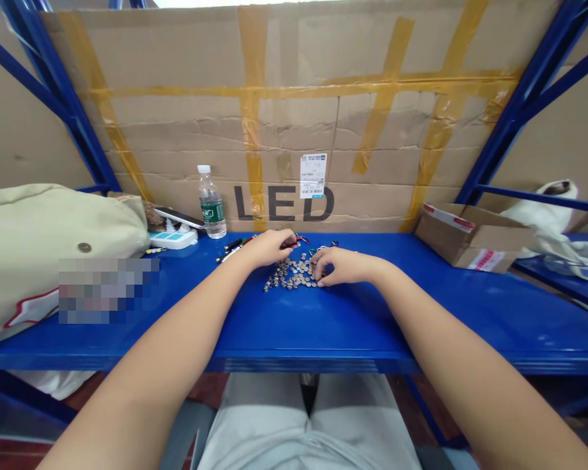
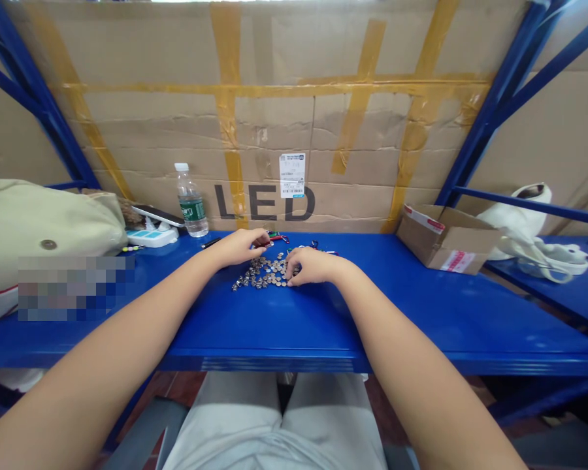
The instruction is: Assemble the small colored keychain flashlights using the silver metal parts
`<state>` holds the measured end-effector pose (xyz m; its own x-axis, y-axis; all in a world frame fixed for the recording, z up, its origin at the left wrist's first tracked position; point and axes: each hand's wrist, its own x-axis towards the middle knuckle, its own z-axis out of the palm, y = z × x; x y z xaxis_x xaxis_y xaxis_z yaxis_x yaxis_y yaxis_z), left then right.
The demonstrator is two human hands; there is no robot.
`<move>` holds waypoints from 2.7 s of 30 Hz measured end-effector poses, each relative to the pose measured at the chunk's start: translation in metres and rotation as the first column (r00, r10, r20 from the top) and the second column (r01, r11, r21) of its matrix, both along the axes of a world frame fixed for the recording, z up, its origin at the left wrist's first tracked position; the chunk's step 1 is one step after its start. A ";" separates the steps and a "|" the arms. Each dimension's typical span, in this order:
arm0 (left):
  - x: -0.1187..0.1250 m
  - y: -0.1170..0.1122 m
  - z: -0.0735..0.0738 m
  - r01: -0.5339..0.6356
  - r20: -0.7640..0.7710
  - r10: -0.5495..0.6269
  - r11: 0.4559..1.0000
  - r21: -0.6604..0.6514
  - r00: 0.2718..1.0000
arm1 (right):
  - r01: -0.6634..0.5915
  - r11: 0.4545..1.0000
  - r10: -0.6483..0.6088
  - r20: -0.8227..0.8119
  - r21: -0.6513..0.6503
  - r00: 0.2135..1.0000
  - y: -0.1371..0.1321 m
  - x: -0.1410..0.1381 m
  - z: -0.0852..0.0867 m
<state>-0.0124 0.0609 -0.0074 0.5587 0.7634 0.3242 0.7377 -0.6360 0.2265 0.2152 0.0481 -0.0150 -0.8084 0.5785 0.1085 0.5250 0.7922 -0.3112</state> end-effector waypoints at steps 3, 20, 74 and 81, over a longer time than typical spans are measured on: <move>0.001 -0.001 0.000 0.056 0.047 -0.055 0.998 -0.020 0.997 | 0.027 0.999 -0.028 -0.013 -0.018 1.000 -0.001 0.000 0.000; 0.016 -0.009 0.000 0.233 0.292 -0.194 0.967 -0.103 0.937 | 0.197 0.939 0.000 -0.571 0.283 0.821 0.001 -0.004 0.007; 0.001 0.001 0.003 0.020 -0.161 0.015 0.976 0.217 0.987 | 0.110 0.978 -0.071 -0.212 0.176 0.975 0.010 -0.013 -0.014; 0.000 0.005 0.000 0.046 -0.144 -0.019 0.982 0.184 0.989 | 0.095 0.968 -0.072 -0.109 0.230 0.991 0.013 -0.022 -0.021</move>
<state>-0.0125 0.0654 -0.0079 0.6325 0.6777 0.3749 0.7319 -0.6814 -0.0030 0.1928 0.0614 -0.0356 -0.7366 0.5923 0.3265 0.5684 0.8037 -0.1759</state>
